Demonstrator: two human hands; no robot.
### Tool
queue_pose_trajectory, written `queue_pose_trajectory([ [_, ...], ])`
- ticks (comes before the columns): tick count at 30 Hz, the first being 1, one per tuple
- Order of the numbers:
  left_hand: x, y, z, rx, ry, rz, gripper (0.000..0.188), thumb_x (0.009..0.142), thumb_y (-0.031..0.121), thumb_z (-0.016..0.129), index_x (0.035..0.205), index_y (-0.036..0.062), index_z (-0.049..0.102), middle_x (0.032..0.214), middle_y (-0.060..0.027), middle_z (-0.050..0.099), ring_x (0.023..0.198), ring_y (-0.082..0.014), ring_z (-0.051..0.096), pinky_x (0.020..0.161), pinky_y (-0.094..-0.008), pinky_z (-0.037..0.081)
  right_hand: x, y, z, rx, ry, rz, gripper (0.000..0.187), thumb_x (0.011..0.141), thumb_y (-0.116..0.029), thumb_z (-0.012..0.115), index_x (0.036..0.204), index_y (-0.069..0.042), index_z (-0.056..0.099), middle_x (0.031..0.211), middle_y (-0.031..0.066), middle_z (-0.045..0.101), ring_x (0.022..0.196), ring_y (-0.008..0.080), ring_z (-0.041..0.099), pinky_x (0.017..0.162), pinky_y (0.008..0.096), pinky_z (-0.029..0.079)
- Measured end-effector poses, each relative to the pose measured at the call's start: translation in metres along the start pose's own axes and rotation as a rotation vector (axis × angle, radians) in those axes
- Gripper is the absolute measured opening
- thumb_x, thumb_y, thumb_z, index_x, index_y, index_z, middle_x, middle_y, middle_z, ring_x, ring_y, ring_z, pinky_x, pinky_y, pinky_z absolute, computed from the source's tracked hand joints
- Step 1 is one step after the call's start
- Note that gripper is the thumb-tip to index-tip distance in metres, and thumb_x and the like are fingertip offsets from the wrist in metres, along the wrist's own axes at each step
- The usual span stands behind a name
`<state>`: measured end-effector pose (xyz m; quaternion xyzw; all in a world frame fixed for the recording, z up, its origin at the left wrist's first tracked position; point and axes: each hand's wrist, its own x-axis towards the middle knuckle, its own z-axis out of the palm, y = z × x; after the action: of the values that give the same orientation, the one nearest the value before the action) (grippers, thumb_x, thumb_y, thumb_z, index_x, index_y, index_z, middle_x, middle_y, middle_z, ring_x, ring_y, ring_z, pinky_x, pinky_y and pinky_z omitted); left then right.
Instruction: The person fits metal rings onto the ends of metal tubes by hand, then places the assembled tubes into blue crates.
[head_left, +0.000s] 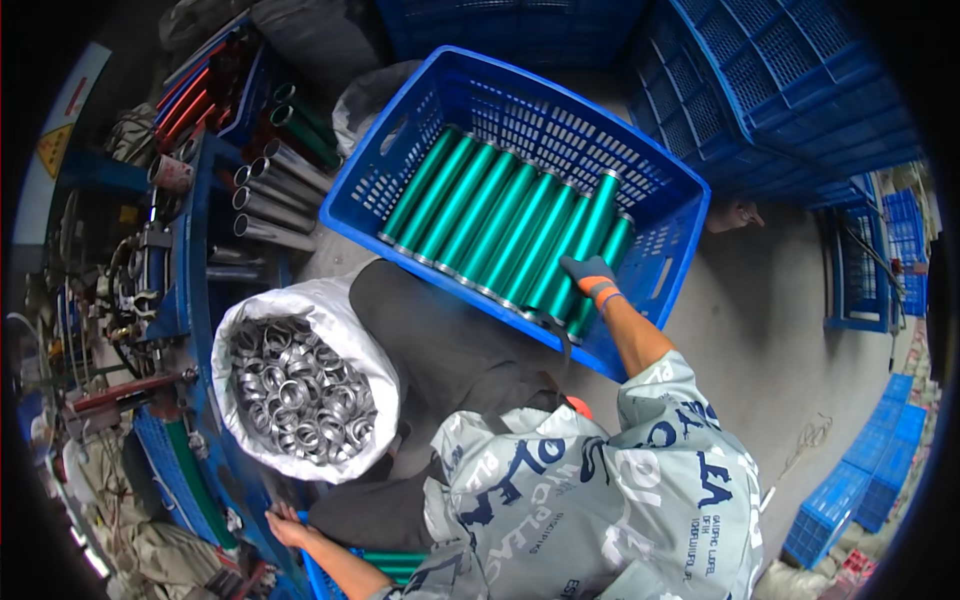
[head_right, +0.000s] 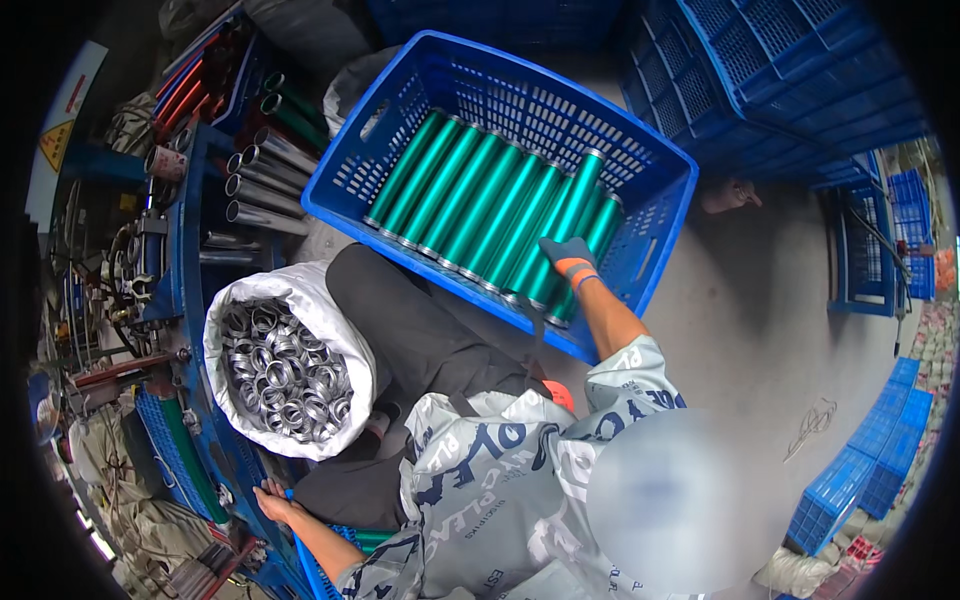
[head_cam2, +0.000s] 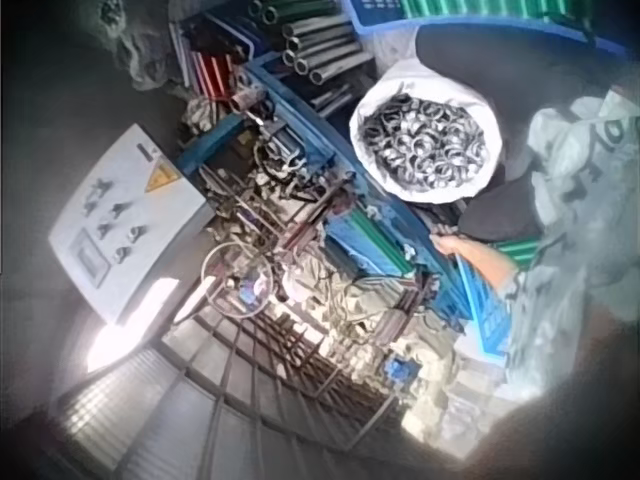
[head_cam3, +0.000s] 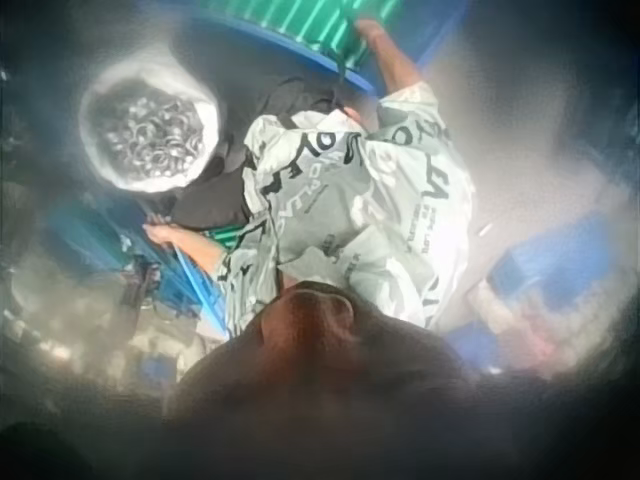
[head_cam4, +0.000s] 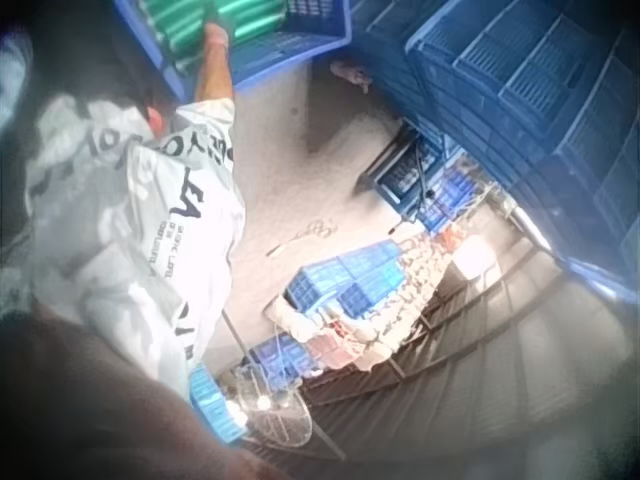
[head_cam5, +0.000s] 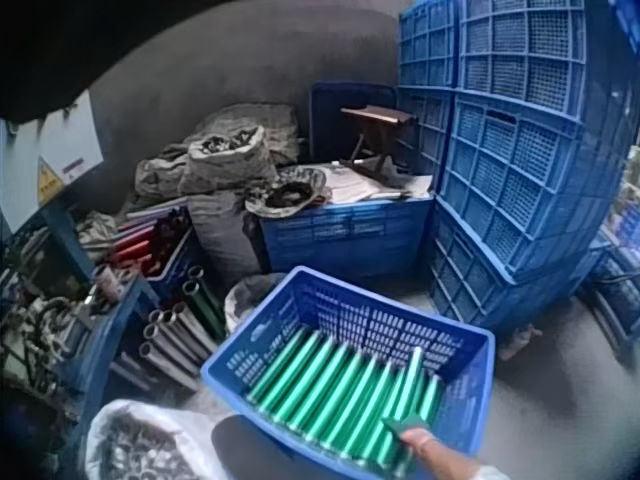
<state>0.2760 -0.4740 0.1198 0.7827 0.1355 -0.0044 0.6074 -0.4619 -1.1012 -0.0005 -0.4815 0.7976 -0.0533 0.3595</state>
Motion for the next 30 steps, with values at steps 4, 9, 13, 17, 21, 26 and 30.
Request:
queue_pose_trajectory([
  [4,-0.009,-0.002,0.030,0.007,-0.002,0.041,0.049,0.113,0.035,0.074,0.145,-0.0010,0.068,0.124,-0.0158,0.081,0.106,-0.0261,0.082,0.084,-0.0336,0.064,0.046,-0.133,0.048,0.125,-0.116,-0.156,0.093,0.086,-0.074,0.082,0.116,0.014,0.081,0.114,0.0344,0.082,0.117,0.0457,0.079,0.103,0.0496,0.060],
  [9,-0.028,-0.003,0.013,0.236,0.103,0.272,0.040,0.112,0.029,0.077,0.131,-0.0057,0.074,0.107,-0.0156,0.082,0.092,-0.0210,0.078,0.080,-0.0324,0.061,0.085,-0.301,0.158,0.214,-0.287,-0.226,0.098,0.087,-0.076,0.080,0.120,0.016,0.078,0.121,0.0352,0.079,0.119,0.0464,0.077,0.102,0.0493,0.059],
  [13,-0.060,-0.016,0.000,0.420,0.131,0.327,0.042,0.111,0.029,0.078,0.124,-0.0108,0.076,0.108,-0.0209,0.081,0.093,-0.0256,0.076,0.088,-0.0377,0.063,0.123,-0.375,0.219,0.167,-0.201,-0.176,0.100,0.088,-0.079,0.080,0.121,0.015,0.079,0.110,0.0307,0.083,0.108,0.0419,0.081,0.096,0.0491,0.062],
  [17,-0.098,-0.006,0.000,0.681,0.198,0.386,0.046,0.110,0.032,0.080,0.131,-0.0086,0.075,0.117,-0.0151,0.080,0.101,-0.0219,0.071,0.093,-0.0356,0.059,0.123,-0.404,0.265,0.250,-0.447,-0.015,0.086,0.092,-0.069,0.081,0.121,0.011,0.080,0.107,0.0264,0.084,0.095,0.0386,0.083,0.091,0.0477,0.065],
  [21,-0.106,0.001,0.032,0.719,0.206,0.363,0.047,0.109,0.034,0.080,0.130,-0.0076,0.076,0.119,-0.0160,0.080,0.103,-0.0234,0.072,0.095,-0.0376,0.059,0.132,-0.390,0.282,0.227,-0.459,0.068,0.073,0.095,-0.062,0.079,0.123,0.005,0.082,0.114,0.0245,0.084,0.108,0.0393,0.082,0.101,0.0478,0.062],
  [26,-0.079,0.004,-0.027,0.825,0.343,0.442,0.053,0.109,0.042,0.079,0.127,-0.0079,0.079,0.122,-0.0231,0.081,0.106,-0.0318,0.074,0.102,-0.0428,0.058,0.103,-0.390,0.328,-0.292,-0.246,-0.565,0.067,0.105,-0.064,0.063,0.116,-0.002,0.085,0.119,0.0286,0.081,0.104,0.0496,0.080,0.093,0.0575,0.063],
  [30,-0.060,-0.056,-0.055,0.746,0.528,0.306,0.038,0.115,0.028,0.069,0.126,-0.0071,0.080,0.127,-0.0258,0.079,0.116,-0.0390,0.074,0.110,-0.0472,0.057,0.129,-0.392,0.257,-0.302,0.064,-1.096,0.039,0.095,-0.017,0.071,0.134,-0.012,0.075,0.121,0.0266,0.076,0.101,0.0429,0.073,0.088,0.0540,0.061],
])
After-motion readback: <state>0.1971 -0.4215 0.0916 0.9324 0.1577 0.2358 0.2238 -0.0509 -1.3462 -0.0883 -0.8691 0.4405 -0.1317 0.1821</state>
